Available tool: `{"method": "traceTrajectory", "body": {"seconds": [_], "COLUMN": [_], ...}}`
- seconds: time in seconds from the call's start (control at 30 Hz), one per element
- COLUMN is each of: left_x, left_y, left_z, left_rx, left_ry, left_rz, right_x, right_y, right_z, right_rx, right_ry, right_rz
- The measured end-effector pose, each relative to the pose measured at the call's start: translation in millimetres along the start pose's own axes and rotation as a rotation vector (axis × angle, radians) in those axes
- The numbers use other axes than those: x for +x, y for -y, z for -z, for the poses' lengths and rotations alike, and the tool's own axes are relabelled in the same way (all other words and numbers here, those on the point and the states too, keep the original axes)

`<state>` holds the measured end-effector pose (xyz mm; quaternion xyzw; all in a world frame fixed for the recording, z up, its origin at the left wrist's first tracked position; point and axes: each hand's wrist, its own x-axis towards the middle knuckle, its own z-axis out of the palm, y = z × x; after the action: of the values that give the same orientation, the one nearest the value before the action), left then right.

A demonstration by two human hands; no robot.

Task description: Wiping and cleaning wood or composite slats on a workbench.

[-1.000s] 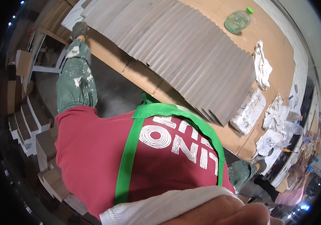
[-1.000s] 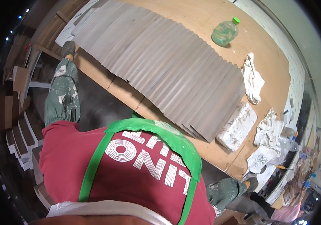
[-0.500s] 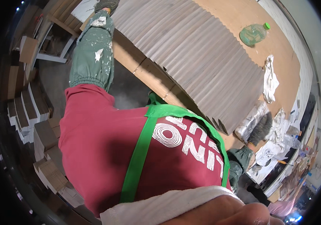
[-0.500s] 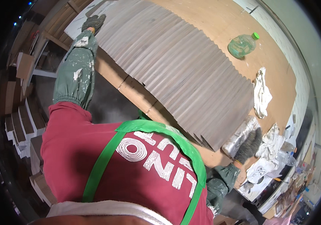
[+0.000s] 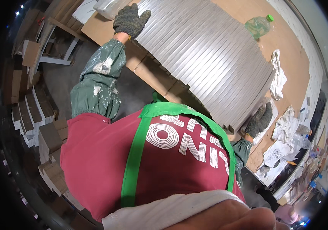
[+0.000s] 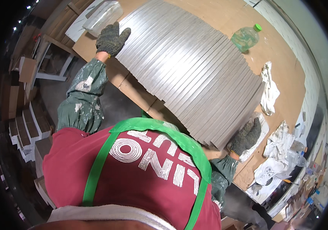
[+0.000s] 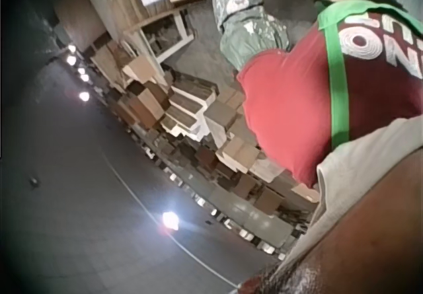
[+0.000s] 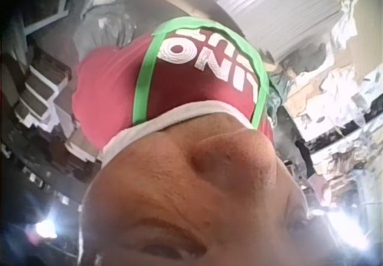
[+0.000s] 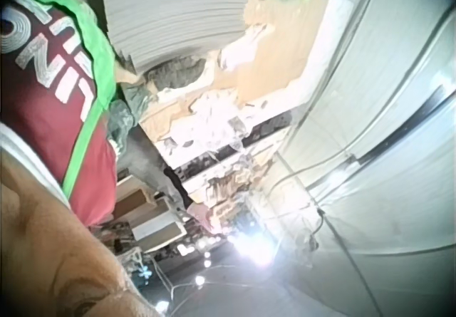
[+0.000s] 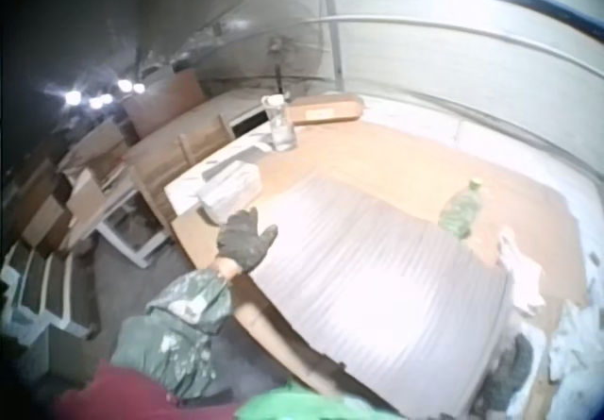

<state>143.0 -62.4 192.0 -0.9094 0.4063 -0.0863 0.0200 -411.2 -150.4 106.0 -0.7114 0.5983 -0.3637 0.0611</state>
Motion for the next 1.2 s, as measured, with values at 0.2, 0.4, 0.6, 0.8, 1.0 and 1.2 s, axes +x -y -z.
{"method": "traceTrajectory", "body": {"seconds": [0.2,0.4,0.6,0.8,1.0,1.2], "left_x": [6,-104,-144,-141,-88,71], "left_y": [-18,-131,-187,-188,-152,-50], "left_z": [-14,28,23,22,31,-33], "left_rx": [0.002,-0.188,-0.364,-0.388,-0.449,0.009], "left_ry": [0.043,0.135,0.144,0.109,-0.019,-0.106], "left_rz": [-0.257,-0.911,-1.259,-1.251,-1.098,-0.392], "right_x": [-7,-10,-13,-21,-6,-8], "right_y": [-14,-37,-65,-31,-18,-10], "right_z": [18,21,52,52,71,94], "right_rx": [0.144,0.420,1.538,1.327,0.968,0.876], "right_ry": [-0.130,-0.156,-0.222,-0.018,0.182,0.355], "right_rz": [-0.097,-0.258,-0.789,-0.537,-0.370,-0.655]}}
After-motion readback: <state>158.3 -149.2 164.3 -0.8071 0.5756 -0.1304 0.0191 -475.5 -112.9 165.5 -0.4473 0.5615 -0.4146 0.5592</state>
